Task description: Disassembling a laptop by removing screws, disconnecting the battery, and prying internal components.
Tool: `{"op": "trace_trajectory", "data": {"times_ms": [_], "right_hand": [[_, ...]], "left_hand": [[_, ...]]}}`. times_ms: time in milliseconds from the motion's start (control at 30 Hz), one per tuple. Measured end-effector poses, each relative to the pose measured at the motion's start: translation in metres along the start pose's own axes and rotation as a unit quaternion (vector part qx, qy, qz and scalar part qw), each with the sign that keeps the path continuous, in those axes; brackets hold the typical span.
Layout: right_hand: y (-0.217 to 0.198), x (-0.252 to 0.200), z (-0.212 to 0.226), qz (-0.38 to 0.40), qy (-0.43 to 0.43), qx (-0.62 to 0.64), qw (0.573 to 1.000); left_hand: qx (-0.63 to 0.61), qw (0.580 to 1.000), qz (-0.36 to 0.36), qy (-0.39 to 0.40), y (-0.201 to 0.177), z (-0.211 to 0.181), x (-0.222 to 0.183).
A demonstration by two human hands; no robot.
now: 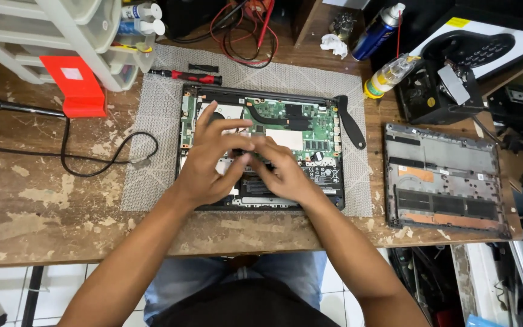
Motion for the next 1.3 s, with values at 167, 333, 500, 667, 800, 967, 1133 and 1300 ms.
{"op": "trace_trajectory", "data": {"times_ms": [167, 333, 500, 667, 800, 967, 1133, 1300], "right_hand": [[0.001, -0.009, -0.01, -0.026, 0.0, 0.002, 1.0], [-0.008, 0.004, -0.001, -0.065, -0.018, -0.076, 0.995], [-0.009, 0.006, 0.001, -0.061, 0.068, 0.041, 0.995], [-0.009, -0.007, -0.013, -0.066, 0.038, -0.02, 0.997], [-0.002, -0.002, -0.013, -0.054, 0.037, 0.012, 0.998], [-0.006, 0.009, 0.005, -0.041, 0.013, -0.009, 0.999], [-0.007, -0.002, -0.007, -0.051, -0.001, -0.062, 0.997], [-0.021, -0.009, -0.02, -0.141, 0.087, 0.057, 0.985]], "left_hand": [[-0.004, 0.999, -0.032, 0.002, 0.007, 0.003, -0.002], [0.029, 0.997, -0.073, 0.022, 0.002, 0.005, -0.002], [0.015, 0.999, -0.03, -0.018, 0.004, 0.001, 0.001], [0.024, 0.997, -0.068, 0.008, 0.0, 0.013, -0.005], [0.058, 0.997, -0.055, -0.014, 0.001, 0.029, -0.008], [-0.009, 1.0, -0.016, -0.019, 0.001, 0.01, -0.002], [0.023, 0.998, -0.055, -0.003, -0.002, 0.025, -0.007], [0.074, 0.991, 0.008, -0.108, -0.006, 0.036, -0.002]]}}
Point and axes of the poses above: each hand's wrist, its own x-axis towards the middle knuckle, its own y-axis out of the palm, z = x × y, the point moved 7 cm from there along x, towards the middle knuckle, and after that the axes turned 14 degrees about -y, right-handed, at the moved point
